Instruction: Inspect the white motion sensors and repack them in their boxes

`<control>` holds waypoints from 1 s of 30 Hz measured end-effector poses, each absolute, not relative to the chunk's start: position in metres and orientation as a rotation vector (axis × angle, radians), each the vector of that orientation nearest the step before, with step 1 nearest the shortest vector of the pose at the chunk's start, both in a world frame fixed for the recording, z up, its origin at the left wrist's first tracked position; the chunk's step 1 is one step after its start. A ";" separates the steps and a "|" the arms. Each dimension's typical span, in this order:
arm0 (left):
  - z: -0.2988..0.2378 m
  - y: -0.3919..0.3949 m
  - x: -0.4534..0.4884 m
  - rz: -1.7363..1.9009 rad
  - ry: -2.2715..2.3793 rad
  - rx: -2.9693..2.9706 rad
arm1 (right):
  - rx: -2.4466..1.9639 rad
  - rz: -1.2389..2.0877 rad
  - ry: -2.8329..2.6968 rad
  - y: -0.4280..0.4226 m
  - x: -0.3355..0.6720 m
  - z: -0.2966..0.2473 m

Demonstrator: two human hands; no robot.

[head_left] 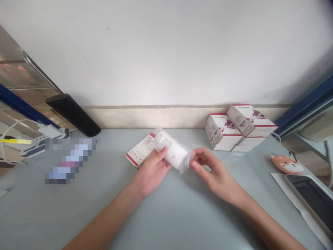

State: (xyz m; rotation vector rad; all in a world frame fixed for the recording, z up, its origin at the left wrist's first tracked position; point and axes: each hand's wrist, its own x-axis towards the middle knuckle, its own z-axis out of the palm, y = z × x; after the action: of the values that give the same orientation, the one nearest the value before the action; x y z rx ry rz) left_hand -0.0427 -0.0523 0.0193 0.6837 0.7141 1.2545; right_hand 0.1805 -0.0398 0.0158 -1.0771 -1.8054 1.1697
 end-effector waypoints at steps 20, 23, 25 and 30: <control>0.020 -0.060 -0.027 1.254 0.784 0.757 | -1.034 1.532 -1.253 -0.054 0.155 0.004; 0.016 -0.059 -0.028 1.236 0.791 0.764 | -1.033 1.568 -1.068 -0.052 0.158 0.008; 0.013 -0.060 -0.031 1.245 0.884 0.826 | -1.022 1.650 -0.927 -0.049 0.163 0.011; 0.007 -0.063 -0.042 1.323 1.193 1.435 | -0.967 1.841 -0.765 -0.041 0.180 0.019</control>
State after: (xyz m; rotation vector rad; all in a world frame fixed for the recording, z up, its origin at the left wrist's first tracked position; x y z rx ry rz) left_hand -0.0419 -0.0630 0.0071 1.4350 1.1926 1.3227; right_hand 0.1798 -0.0412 0.0185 -0.9666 -0.7647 1.8409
